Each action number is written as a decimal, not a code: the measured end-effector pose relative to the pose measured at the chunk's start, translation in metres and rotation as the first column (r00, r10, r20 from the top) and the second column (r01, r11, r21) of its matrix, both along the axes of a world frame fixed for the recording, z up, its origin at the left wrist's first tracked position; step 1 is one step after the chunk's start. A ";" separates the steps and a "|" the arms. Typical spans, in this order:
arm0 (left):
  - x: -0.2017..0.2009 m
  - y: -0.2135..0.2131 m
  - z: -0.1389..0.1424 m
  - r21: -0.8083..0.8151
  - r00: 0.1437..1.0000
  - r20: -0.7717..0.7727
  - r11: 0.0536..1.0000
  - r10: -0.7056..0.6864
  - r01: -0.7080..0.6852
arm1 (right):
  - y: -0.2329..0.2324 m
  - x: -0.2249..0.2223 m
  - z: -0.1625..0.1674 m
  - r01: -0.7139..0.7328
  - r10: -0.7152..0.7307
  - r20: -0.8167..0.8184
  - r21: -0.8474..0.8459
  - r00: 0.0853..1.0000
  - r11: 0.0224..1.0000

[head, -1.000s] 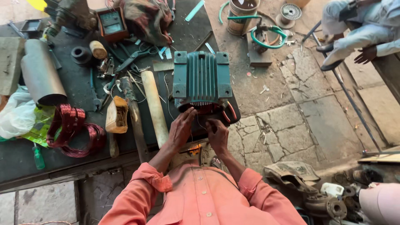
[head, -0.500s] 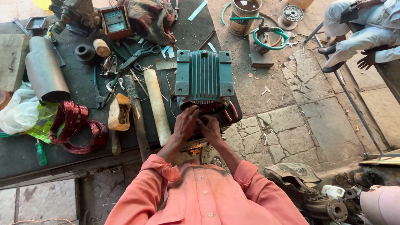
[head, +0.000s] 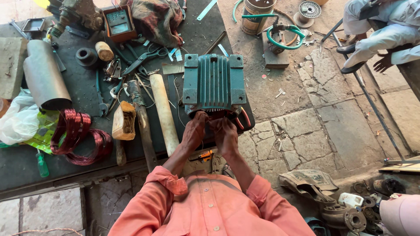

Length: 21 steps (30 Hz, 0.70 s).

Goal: The person is repairing an electric motor by hand, inserting and adjusting copper windings into the stator slots. They use a wooden mallet to tap the windings into place and a metal tool to push and arrange the wires. The work is performed on a cluttered workbench in a workshop setting.

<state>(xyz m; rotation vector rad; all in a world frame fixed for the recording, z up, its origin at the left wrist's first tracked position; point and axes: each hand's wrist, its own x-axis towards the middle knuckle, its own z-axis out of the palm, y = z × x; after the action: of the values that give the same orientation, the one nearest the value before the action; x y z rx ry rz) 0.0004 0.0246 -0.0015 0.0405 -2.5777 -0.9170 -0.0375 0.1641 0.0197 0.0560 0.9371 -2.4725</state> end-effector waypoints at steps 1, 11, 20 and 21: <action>-0.001 0.000 -0.003 0.008 1.000 -0.009 1.000 0.017 -0.017 | -0.005 0.001 -0.007 0.016 -0.016 0.001 -0.064 1.000 0.998; 0.006 0.000 0.012 0.041 0.981 -0.196 0.999 0.000 0.008 | 0.010 0.015 -0.016 0.289 0.065 -0.608 0.465 0.791 0.837; -0.004 -0.010 0.001 -0.337 0.988 0.155 0.938 -0.026 0.078 | 0.018 -0.030 -0.005 0.789 0.730 -0.682 0.477 0.053 0.388; -0.005 -0.011 -0.002 -0.379 0.986 0.158 0.919 -0.055 0.111 | 0.019 -0.032 -0.008 0.782 0.750 -0.659 0.494 0.052 0.380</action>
<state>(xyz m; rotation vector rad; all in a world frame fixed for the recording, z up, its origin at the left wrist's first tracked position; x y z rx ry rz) -0.0043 0.0131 -0.0038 -0.1199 -2.8689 -0.4281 -0.0695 0.1829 0.0115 -1.6406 2.8972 -0.8656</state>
